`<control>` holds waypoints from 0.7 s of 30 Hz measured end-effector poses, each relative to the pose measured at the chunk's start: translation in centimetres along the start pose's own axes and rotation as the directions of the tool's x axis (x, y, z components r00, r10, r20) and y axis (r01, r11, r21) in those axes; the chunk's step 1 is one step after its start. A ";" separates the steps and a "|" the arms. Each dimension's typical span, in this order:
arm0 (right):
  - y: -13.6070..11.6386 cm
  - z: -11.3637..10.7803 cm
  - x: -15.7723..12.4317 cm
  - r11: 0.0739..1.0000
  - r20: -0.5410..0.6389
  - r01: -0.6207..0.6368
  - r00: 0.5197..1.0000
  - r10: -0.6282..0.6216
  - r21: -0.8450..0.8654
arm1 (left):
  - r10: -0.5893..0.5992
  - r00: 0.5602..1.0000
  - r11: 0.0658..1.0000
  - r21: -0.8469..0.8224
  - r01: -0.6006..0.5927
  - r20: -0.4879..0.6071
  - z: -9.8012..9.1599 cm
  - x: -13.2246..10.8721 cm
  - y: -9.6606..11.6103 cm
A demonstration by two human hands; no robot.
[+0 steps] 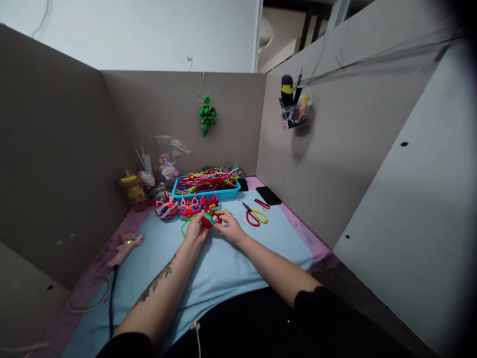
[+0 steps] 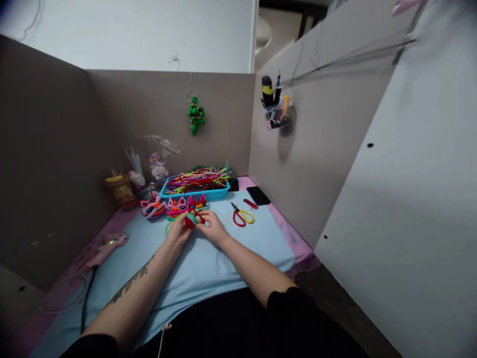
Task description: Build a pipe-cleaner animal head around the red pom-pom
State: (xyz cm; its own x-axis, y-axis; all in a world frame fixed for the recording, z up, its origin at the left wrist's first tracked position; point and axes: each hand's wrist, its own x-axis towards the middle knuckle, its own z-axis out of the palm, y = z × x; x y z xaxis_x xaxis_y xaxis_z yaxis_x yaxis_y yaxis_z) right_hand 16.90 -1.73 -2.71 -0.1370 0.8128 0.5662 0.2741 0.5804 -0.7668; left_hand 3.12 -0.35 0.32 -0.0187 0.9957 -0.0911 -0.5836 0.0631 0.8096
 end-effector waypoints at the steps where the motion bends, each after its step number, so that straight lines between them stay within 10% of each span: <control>1: 0.0 -0.2 0.0 0.999 0.005 -0.027 1.000 0.027 0.020 | 0.031 1.000 0.999 0.024 -0.031 0.004 -0.1 0.0 0.2; 8: -0.2 -0.7 -0.2 0.980 -0.118 -0.133 0.981 0.151 0.148 | 0.209 0.968 0.942 0.237 -0.237 0.136 -0.5 -0.8 0.6; 21: -0.2 -0.6 0.0 0.673 0.219 -0.439 0.894 0.390 0.595 | 0.185 0.945 0.845 0.447 -0.293 0.270 -0.6 -0.9 1.0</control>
State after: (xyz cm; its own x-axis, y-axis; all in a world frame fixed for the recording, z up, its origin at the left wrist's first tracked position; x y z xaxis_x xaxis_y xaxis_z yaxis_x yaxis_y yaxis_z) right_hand 17.45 -1.93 -2.38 -0.2241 0.9643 0.1412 -0.3212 0.0637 -0.9449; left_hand 2.04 -1.27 0.84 0.0929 0.9710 0.2204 -0.1248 -0.2082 0.9701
